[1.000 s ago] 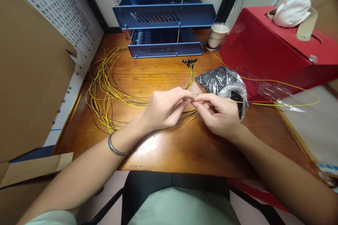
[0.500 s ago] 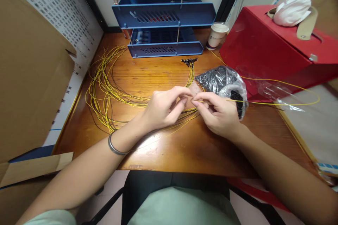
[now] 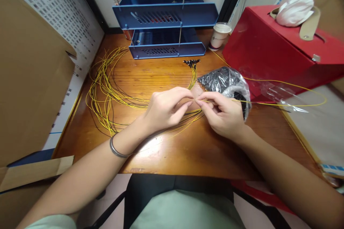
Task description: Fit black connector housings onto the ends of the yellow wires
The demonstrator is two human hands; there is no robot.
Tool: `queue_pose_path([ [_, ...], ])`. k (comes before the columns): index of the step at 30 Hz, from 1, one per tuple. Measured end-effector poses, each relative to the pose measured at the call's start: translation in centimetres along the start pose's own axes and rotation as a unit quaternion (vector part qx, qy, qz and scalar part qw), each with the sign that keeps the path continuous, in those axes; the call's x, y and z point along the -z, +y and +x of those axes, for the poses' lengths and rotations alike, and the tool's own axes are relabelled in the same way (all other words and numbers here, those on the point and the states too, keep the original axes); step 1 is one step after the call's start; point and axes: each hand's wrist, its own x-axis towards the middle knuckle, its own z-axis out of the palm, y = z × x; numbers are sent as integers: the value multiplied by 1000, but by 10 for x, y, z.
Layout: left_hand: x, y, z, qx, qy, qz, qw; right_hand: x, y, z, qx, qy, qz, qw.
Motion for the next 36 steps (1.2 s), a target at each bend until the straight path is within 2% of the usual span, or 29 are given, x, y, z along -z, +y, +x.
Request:
queue_pose_path([
  [8,0,-1,1,-28,16,15,999,-1,1,0,-9,0,2,1000],
  [24,-2,2,-1,49,-45,45,997,-2,0,1,-9,4,7,1000],
  [36,-4,-1,0,58,-17,57,997,-1,-1,1,-24,14,3,1000],
])
